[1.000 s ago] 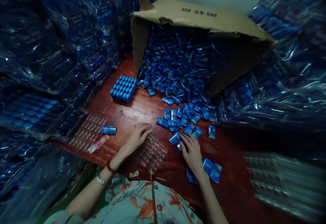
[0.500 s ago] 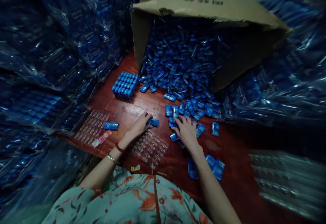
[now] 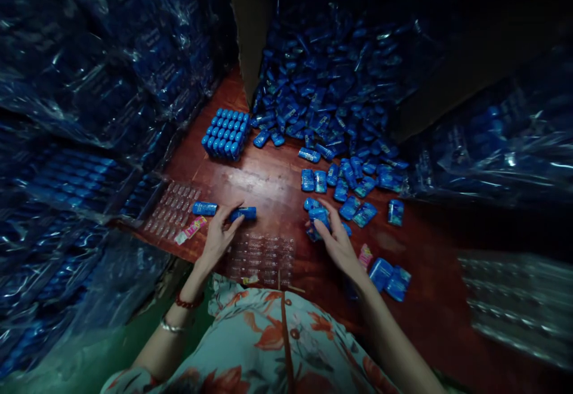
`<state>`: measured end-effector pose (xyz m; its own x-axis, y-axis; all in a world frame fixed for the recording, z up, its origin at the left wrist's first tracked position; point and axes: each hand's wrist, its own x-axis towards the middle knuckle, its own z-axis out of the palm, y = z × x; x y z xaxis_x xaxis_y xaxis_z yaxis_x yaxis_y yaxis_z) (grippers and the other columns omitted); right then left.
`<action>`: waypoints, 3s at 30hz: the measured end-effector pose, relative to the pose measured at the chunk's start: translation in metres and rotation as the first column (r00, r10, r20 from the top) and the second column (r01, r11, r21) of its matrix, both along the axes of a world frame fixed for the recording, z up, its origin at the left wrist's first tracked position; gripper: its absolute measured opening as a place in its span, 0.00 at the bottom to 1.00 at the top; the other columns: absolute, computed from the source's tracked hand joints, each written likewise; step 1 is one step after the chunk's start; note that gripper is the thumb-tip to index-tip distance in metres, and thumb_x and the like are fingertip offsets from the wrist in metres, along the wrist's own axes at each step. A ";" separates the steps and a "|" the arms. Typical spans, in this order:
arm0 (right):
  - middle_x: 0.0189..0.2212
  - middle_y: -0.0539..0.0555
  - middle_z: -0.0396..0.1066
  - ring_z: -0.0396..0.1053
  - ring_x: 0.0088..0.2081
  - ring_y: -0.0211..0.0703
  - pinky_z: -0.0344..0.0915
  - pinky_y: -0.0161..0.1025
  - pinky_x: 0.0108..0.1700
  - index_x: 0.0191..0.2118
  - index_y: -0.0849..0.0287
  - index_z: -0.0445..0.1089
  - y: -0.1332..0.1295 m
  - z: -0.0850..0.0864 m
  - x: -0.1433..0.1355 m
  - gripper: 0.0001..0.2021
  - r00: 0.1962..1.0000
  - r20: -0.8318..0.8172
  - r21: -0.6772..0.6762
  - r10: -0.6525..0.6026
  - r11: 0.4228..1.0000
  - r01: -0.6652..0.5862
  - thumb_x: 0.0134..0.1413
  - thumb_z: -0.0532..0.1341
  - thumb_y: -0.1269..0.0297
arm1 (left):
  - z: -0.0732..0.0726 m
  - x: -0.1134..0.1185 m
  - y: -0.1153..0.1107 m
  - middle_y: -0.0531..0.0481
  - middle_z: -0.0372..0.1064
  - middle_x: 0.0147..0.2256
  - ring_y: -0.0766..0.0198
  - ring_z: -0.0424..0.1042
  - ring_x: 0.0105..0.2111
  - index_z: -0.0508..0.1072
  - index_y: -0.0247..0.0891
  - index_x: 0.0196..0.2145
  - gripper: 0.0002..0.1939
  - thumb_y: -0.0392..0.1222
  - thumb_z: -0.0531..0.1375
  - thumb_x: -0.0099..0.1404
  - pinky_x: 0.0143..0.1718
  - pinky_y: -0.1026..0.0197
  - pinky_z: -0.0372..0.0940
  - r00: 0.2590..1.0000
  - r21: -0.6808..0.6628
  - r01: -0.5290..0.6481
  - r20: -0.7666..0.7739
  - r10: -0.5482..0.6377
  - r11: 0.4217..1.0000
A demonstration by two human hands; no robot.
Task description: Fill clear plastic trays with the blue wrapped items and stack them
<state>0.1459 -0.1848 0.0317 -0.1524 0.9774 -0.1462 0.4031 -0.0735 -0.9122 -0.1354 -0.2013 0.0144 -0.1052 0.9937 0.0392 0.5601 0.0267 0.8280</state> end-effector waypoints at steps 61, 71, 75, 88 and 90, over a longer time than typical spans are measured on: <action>0.32 0.53 0.69 0.67 0.30 0.39 0.66 0.36 0.33 0.34 0.58 0.68 -0.049 -0.010 -0.025 0.11 0.992 0.061 -0.066 0.107 0.993 -0.103 0.50 0.62 0.55 | 0.000 0.003 -0.025 0.39 0.67 0.44 0.56 0.69 0.44 0.63 0.33 0.52 0.17 0.36 0.48 0.67 0.46 0.53 0.67 0.770 -0.001 0.358 -0.566 -0.296 0.934; 0.36 0.53 0.73 0.71 0.38 0.42 0.67 0.38 0.42 0.41 0.56 0.67 -0.031 -0.018 -0.040 0.08 0.993 0.118 0.314 -0.014 0.949 -0.024 0.57 0.57 0.61 | 0.022 0.011 -0.007 0.38 0.66 0.40 0.53 0.65 0.43 0.65 0.30 0.44 0.15 0.26 0.45 0.61 0.47 0.49 0.63 0.607 -0.192 0.457 -0.646 -0.463 0.868; 0.38 0.55 0.71 0.69 0.39 0.42 0.66 0.39 0.44 0.46 0.59 0.65 -0.017 -0.025 -0.057 0.10 0.965 0.239 0.407 0.106 0.891 -0.199 0.60 0.53 0.66 | 0.023 0.012 -0.008 0.37 0.66 0.41 0.54 0.64 0.43 0.65 0.28 0.44 0.16 0.25 0.46 0.61 0.47 0.51 0.63 0.575 -0.218 0.460 -0.666 -0.476 0.861; 0.39 0.58 0.68 0.65 0.40 0.46 0.62 0.41 0.42 0.48 0.60 0.63 -0.008 0.030 -0.087 0.16 0.410 0.863 0.047 0.297 0.759 -0.650 0.56 0.49 0.77 | 0.034 0.032 -0.001 0.39 0.67 0.35 0.54 0.68 0.37 0.66 0.29 0.38 0.10 0.25 0.49 0.61 0.39 0.55 0.63 0.333 -0.399 0.421 -0.767 -0.548 0.815; 0.37 0.59 0.68 0.65 0.39 0.47 0.62 0.42 0.41 0.44 0.61 0.65 -0.009 0.031 -0.094 0.15 0.409 0.871 0.063 0.272 0.764 -0.642 0.56 0.48 0.77 | 0.030 0.036 0.002 0.38 0.67 0.35 0.54 0.68 0.38 0.66 0.30 0.38 0.11 0.24 0.49 0.61 0.39 0.55 0.63 0.311 -0.390 0.438 -0.779 -0.544 0.810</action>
<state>0.0517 -0.1936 0.0631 -0.5951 0.7910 -0.1424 0.8037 0.5869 -0.0982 -0.0996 -0.1988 0.0448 0.4353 0.8534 -0.2868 0.8843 -0.4650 -0.0413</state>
